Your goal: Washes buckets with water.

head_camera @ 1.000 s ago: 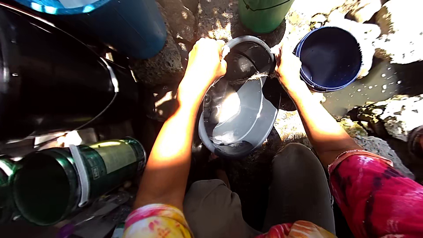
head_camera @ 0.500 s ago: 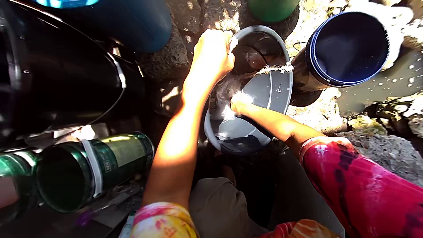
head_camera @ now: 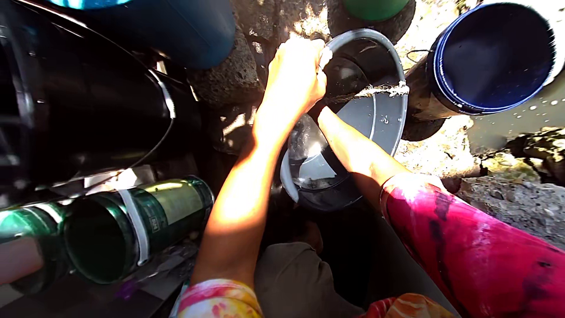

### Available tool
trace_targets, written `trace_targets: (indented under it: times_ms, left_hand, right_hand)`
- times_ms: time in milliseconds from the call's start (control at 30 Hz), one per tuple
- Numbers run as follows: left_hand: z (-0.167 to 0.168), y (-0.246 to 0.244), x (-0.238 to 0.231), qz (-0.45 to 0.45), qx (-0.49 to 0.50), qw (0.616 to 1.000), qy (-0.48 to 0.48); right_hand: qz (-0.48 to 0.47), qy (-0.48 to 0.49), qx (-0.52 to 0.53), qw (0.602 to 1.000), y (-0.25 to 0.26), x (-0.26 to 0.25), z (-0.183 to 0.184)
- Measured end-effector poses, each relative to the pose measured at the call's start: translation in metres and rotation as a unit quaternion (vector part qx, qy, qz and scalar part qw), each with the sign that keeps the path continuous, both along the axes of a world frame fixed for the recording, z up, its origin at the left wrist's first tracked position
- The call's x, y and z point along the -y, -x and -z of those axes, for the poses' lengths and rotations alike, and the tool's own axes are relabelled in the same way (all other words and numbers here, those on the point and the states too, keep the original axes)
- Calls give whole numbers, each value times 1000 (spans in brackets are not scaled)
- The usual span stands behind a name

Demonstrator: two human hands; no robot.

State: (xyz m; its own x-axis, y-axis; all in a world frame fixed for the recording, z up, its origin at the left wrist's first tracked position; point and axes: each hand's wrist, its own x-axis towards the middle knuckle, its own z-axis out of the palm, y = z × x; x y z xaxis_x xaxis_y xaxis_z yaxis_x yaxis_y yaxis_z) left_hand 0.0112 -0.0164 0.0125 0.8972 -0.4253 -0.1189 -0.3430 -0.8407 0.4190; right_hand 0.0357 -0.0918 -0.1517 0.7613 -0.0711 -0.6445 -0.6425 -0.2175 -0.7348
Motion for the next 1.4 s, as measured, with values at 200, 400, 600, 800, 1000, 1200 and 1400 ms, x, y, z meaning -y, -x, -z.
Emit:
trace_targets:
  times_ms: [200,400,600,800,1000,1200,1400]
  left_hand:
    - [3,2,-4,0,8,1000,-4]
    - [4,2,-4,-13,17,1000,4]
    - [4,3,-6,-22,5,1000,12]
    - [6,3,-7,-23,18,999,18]
    - [8,6,-10,-18,40,999,29]
    - [5,6,-9,-29,25,999,18]
    - [3,2,-7,-31,2,1000,6]
  right_hand:
    - [-386,247,165,873,25,-5,97]
    - [-449,331,96,824,36,18,111]
    - [-598,172,-110,775,76,12,55]
    - [-610,189,-92,764,107,-2,57]
    - [-426,183,-58,884,97,14,60]
    - [-553,148,-77,816,97,8,76]
    - [-444,221,-88,864,99,11,79]
